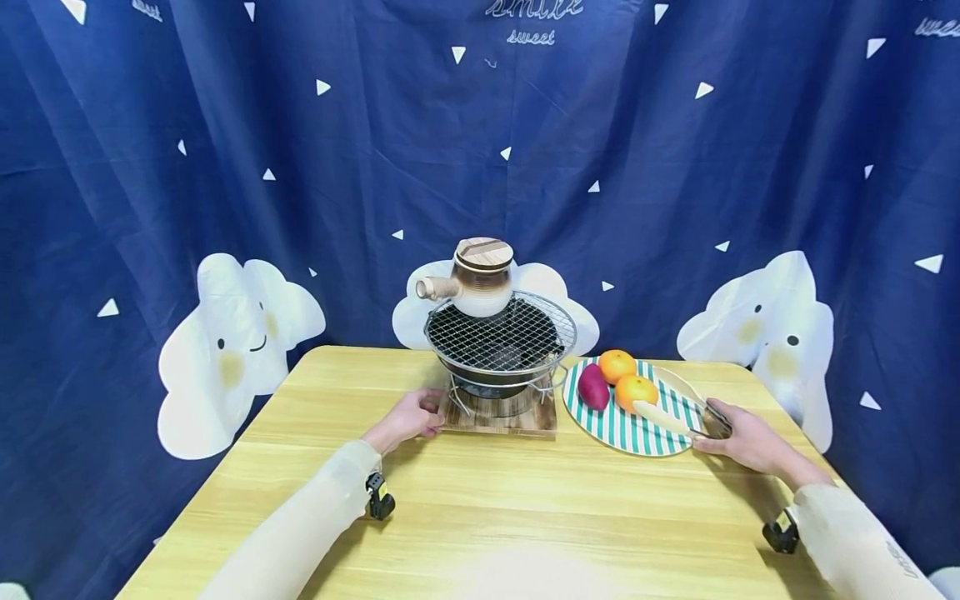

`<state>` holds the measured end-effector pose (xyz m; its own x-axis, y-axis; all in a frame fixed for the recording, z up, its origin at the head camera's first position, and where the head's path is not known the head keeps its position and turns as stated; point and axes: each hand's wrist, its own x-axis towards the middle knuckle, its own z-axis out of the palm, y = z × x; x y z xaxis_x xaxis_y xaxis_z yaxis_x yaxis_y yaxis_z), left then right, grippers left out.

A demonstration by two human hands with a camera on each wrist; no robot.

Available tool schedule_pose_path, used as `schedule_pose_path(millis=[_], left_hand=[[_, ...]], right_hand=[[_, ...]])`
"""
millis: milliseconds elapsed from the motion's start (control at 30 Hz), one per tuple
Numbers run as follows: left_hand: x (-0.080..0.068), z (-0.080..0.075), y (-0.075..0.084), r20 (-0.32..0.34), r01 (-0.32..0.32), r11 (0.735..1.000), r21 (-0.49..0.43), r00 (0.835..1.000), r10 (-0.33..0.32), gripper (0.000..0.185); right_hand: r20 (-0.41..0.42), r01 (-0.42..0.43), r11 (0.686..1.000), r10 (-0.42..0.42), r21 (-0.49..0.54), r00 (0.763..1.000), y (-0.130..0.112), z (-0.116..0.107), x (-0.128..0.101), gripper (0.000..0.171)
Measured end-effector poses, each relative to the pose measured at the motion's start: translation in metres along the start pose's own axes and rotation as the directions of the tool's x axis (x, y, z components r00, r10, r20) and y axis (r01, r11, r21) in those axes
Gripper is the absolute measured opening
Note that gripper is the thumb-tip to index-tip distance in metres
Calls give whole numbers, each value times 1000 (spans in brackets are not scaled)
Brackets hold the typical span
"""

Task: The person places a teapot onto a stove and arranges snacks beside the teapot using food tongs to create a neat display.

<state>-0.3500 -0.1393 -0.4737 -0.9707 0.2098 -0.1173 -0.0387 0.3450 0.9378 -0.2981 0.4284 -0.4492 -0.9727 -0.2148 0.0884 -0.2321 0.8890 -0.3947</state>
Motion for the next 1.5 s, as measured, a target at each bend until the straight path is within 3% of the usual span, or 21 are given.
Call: schedule_pose_path(millis=[467, 900, 1133, 1500], left_hand=[[2, -2, -1, 14, -1, 1000, 7, 1000, 1, 62], [1, -2, 1, 9, 11, 1000, 3, 1000, -11, 61], [1, -2, 1, 7, 4, 1000, 6, 1000, -4, 62], [-1, -2, 1, 12, 9, 1000, 3, 1000, -9, 62]], right_hand=[[-19, -31, 999, 31, 29, 999, -4, -5, -4, 101], [-55, -30, 998, 27, -54, 998, -18, -13, -2, 101], [-106, 5, 995, -16, -98, 994, -27, -17, -2, 92], [-110, -10, 985, -9, -173, 994, -36, -20, 1, 84]])
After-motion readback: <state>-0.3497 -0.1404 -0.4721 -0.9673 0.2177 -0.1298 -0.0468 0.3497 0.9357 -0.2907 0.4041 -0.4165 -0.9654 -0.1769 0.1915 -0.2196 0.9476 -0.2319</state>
